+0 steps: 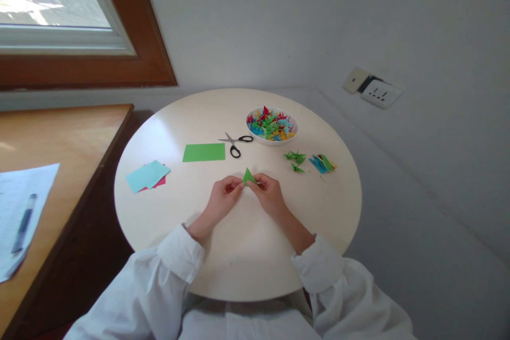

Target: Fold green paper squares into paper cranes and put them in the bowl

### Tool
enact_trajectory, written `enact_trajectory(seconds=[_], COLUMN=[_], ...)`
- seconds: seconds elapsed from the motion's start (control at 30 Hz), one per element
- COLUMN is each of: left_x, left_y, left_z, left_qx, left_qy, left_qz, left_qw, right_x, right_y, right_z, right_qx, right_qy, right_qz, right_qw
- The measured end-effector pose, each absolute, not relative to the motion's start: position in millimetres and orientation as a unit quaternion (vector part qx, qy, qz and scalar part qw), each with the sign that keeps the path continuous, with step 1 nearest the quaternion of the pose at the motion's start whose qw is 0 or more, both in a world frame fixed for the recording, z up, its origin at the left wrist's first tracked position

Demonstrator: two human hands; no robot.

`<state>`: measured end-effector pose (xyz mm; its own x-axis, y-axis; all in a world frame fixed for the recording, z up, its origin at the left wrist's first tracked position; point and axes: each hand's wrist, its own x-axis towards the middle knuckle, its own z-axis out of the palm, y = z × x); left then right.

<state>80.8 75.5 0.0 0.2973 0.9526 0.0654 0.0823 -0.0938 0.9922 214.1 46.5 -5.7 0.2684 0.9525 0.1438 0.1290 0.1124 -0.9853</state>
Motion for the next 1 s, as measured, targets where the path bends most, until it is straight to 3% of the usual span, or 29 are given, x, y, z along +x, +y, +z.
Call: enact_trajectory(seconds=[0.77,1.0], left_x=[79.3,78.9], left_y=[77.6,78.0], left_z=[-7.0,-0.4], left_qx=[0.657,0.612], left_qy=[0.422,0.436], left_qz=[0.388,0.405], left_qw=[0.489,0.521], right_x=[214.5,215.9], right_y=[45.8,46.8], right_z=[-9.8,-7.3], right_qx=[-0.561,-0.570], right_qy=[-0.524,-0.520], right_qz=[0.352,0.360], right_qw=[0.536,0.524])
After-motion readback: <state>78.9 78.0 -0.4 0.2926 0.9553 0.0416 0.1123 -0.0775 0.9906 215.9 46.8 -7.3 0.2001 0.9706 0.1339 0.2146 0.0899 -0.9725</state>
